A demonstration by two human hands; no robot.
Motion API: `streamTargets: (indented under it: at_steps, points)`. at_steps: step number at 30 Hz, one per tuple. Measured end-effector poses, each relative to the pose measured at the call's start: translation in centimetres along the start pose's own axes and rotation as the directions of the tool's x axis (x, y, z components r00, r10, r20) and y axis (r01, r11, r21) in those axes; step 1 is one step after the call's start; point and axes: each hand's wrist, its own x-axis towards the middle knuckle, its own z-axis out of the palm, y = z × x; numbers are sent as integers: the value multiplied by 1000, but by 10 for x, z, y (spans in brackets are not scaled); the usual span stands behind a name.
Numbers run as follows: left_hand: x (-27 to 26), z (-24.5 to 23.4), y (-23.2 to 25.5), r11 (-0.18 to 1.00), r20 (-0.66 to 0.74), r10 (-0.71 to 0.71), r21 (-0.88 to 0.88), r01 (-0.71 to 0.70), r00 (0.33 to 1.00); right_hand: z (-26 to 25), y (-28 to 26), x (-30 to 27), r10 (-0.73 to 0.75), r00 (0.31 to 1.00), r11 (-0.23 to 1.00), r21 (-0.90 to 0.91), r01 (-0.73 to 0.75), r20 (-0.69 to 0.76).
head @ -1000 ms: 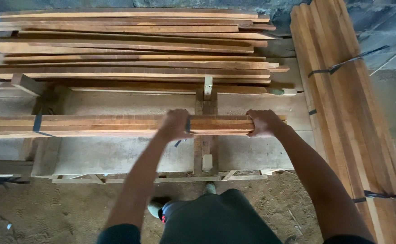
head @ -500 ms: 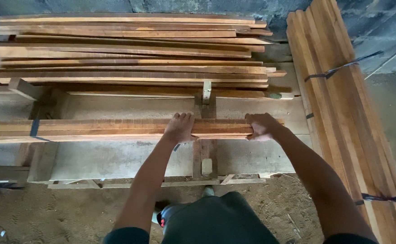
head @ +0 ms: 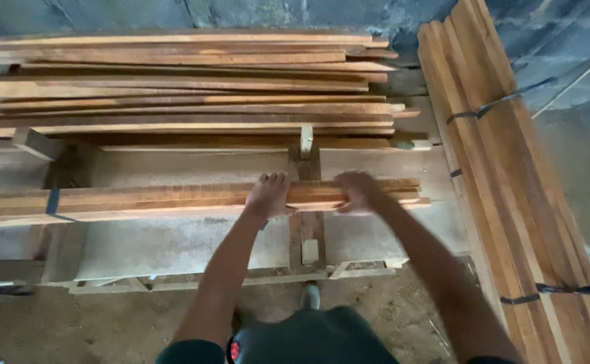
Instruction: Organizing and sorting wooden slats on a workbench in a woodworking workshop.
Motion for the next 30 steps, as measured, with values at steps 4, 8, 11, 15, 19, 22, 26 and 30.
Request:
streamTargets:
  at_steps: [4,8,11,15,19,22,26,30]
  points:
    - [-5,-5,3,999,37,-27,-19,28,999,9,-49,50,2,997,1000,27,0,-77]
    - [-8,16,-4,996,-78,-29,-89,22,997,3,-78,65,-45,991,993,103,58,-126]
    - [-13,49,-32,997,-245,-17,-78,-2,969,13,-68,74,-9,996,990,137,20,-85]
    - [-56,76,-90,972,-468,1,-208,-112,884,30,-63,85,80,997,996,48,-81,13]
    - [-147,40,-155,912,-416,-123,-406,-63,901,16,-77,79,203,978,978,35,-205,43]
    - [-171,84,-224,954,-468,-259,-259,149,845,27,-84,84,227,974,970,88,-226,-5]
    - [-184,108,-267,961,-476,-264,-54,272,839,7,-126,89,201,975,976,105,-192,-89]
    - [-182,107,-272,962,-398,-269,-65,265,877,-15,-194,122,149,977,970,-171,-174,-153]
